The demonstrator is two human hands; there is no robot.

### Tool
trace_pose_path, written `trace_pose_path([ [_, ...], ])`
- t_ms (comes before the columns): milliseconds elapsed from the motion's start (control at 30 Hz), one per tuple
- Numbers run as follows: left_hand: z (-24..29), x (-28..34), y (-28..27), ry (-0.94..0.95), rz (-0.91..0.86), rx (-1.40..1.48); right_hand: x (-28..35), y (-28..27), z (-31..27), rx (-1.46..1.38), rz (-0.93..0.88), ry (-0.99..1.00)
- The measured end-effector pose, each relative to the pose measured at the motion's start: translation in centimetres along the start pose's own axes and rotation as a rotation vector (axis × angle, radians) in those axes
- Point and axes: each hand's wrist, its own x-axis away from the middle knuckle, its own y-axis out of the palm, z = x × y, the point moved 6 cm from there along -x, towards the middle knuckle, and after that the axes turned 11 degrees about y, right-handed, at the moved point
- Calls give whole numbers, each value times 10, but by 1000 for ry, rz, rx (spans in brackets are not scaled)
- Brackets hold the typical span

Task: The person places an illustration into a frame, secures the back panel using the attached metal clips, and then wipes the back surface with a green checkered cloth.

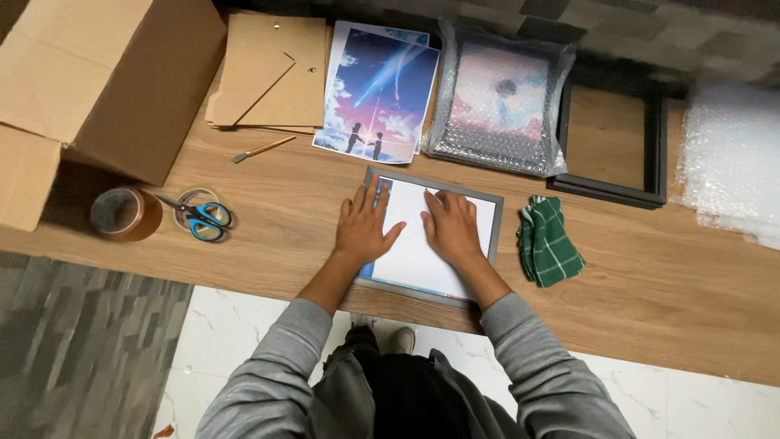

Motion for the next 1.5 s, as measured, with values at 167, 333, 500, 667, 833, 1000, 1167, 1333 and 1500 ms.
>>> trace_pose_path([
  [167,-4,-3,6,14,25,9,-6,-4,1,-29,43,35],
  [333,-7,-6,12,20,19,-1,-9,-6,-3,25,72,36],
  [500,-11,-8,21,36,113,-41,-15,-3,2,-17,81,62],
  [667,-11,-7,19,59,201,-63,-37,-3,11,-129,0,144],
  [833,-12,-6,20,68,271,-78,-41,3,13,-107,-36,140],
  [1000,-12,-7,18,70,216,-43,-38,-5,-4,56,26,19],
  [1167,-15,-10,20,71,215,-16,-39,4,8,17,16,97],
  [1333,-19,-11,22,93,255,10,-54,-1,1,-61,-32,196],
  [1500,-44,-10,21,113,402,294,-79,2,-62,-246,-118,29],
])
